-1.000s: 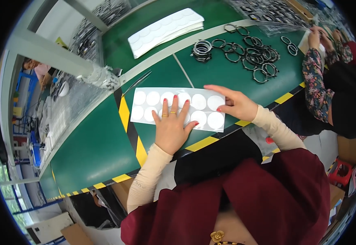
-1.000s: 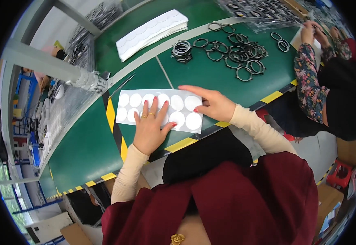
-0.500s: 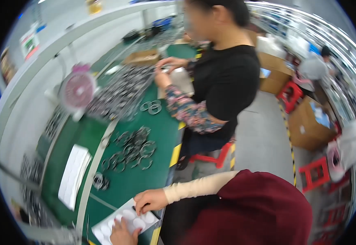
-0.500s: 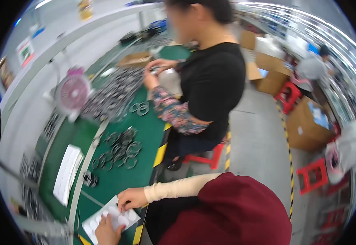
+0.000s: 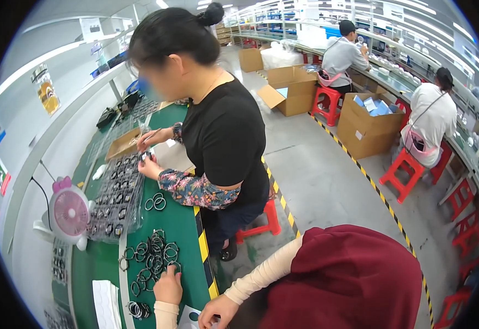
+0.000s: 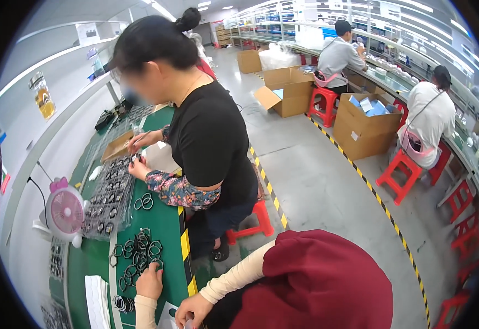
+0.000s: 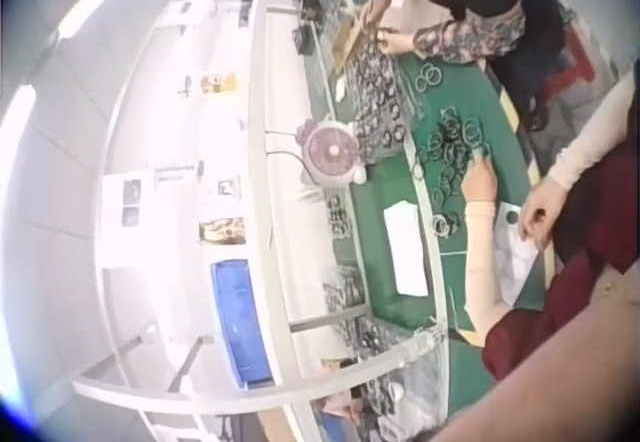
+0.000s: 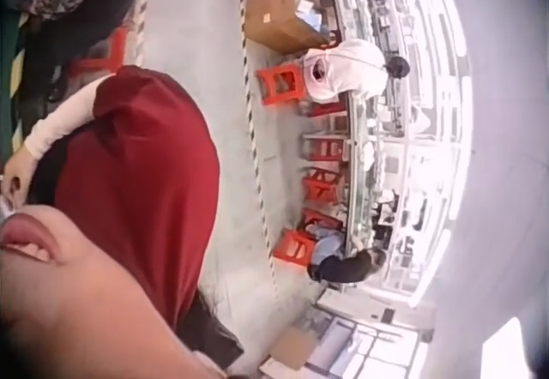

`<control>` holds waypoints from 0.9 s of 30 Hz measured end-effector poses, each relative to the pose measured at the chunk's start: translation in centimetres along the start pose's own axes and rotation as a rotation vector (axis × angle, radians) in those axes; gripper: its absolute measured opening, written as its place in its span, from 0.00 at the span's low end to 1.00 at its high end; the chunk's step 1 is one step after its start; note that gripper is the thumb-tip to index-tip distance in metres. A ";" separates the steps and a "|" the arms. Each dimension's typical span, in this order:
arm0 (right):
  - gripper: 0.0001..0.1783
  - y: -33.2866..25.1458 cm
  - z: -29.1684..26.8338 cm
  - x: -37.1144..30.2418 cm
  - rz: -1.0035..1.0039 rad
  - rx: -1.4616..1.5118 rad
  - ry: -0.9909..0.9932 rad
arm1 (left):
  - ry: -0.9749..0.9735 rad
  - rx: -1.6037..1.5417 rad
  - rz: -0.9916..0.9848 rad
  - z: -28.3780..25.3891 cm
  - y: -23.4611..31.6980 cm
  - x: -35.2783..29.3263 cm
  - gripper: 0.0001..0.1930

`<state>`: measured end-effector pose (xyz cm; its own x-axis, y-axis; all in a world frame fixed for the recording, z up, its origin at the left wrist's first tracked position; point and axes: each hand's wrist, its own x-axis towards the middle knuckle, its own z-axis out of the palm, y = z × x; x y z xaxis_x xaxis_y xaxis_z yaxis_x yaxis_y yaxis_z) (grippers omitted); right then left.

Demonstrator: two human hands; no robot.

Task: The person assembles circular electronic components by hand, placing internal electronics and white components into a circular housing, then setting the completed components into a specialized component tray on a conveyor belt.

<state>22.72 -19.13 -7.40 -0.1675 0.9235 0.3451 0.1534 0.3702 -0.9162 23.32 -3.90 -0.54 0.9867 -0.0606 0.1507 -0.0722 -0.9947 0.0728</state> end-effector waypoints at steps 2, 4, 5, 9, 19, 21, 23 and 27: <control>0.12 0.1 0.3 0.2 -0.017 -0.003 0.006 | 0.001 0.002 -0.025 0.3 -0.2 -0.4 0.08; 0.12 0.1 0.4 0.2 0.009 0.032 -0.001 | 0.016 0.042 -0.043 0.2 -0.3 -1.2 0.09; 0.12 -0.1 0.2 0.1 0.044 0.038 0.002 | 0.004 0.026 -0.051 0.3 -0.7 -1.7 0.09; 0.13 0.0 -0.1 0.1 0.095 0.075 -0.025 | 0.069 -0.054 -0.156 -0.2 -0.9 -3.7 0.04; 0.09 -2.3 -1.4 1.7 0.012 -0.056 0.058 | 0.286 -0.406 -0.310 -2.8 -2.6 -6.2 0.08; 0.09 -1.6 -1.8 2.0 0.138 0.076 0.049 | 0.221 -1.006 -0.617 -3.6 -3.5 -7.5 0.06; 0.09 -1.4 -1.7 2.4 0.238 0.316 0.052 | 0.324 -1.315 -0.700 -4.5 -4.0 -9.8 0.06; 0.07 -2.1 -1.8 3.3 0.235 0.405 0.041 | 0.324 -1.723 -0.807 -5.9 -4.5 -16.1 0.15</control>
<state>23.64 -16.67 -3.95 -0.1337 0.9839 0.1190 -0.2109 0.0891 -0.9734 6.92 2.06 2.48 0.8095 0.5183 -0.2760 0.0733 0.3771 0.9233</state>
